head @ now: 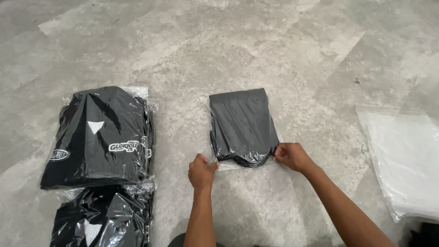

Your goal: The person sits on the floor and folds black polo shirts. They place each folded shirt into a clear plastic bag, smooth the plastic to remove air, and seal the bag. The packaged shirts are then stacked on the floor.

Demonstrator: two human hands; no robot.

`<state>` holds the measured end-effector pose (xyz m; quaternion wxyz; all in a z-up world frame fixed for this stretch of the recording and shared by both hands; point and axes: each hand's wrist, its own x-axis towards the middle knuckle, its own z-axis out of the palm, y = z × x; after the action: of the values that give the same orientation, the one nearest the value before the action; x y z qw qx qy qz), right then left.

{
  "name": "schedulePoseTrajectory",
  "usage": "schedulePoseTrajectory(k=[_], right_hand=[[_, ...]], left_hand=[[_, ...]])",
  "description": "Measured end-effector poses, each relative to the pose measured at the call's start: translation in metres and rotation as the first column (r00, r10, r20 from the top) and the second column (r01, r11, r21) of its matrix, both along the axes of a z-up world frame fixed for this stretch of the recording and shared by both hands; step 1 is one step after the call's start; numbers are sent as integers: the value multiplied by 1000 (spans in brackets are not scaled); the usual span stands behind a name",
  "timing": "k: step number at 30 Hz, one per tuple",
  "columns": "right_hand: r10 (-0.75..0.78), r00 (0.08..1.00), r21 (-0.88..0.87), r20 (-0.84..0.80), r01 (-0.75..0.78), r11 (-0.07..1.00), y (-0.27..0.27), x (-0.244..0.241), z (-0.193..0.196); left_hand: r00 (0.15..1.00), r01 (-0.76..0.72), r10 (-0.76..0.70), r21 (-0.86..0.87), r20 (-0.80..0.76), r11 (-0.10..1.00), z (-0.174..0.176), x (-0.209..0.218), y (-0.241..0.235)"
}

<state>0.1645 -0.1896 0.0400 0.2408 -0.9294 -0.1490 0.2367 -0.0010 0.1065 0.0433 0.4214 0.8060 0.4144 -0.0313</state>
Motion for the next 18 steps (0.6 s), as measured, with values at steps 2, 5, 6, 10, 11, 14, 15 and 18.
schedulePoseTrajectory(k=[2, 5, 6, 10, 11, 14, 15, 18], right_hand=[[8, 1000, -39, 24, -7, 999, -12, 6, 1], [-23, 999, -92, 28, 26, 995, -26, 13, 1], [-61, 998, -109, 6, 61, 992, -31, 11, -1], [-161, 987, -75, 3, 161, 984, -27, 11, 7], [-191, 982, -72, -6, 190, 979, -29, 14, 4], [-252, 966, -75, -50, 248, 966, -35, 23, -8], [-281, 956, -82, -80, 275, 958, -36, 28, -12], [-338, 930, -93, -145, 328, 940, -35, 41, -13]], left_hand=[[1000, 1, -1, -4, 12, 1000, -12, 2, 4], [1000, 14, -14, 7, 15, 1000, -20, 7, 9], [1000, 23, -23, 21, 3, 1000, -22, 6, 9], [999, 51, -50, 24, -20, 998, -36, 8, 15], [999, 50, -50, 11, -13, 999, -32, 8, 15], [998, 65, -65, 7, -15, 998, -31, 8, 16], [997, 77, -77, 14, -20, 997, -32, 9, 18], [996, 79, -80, -13, -31, 997, -30, 11, 21]])
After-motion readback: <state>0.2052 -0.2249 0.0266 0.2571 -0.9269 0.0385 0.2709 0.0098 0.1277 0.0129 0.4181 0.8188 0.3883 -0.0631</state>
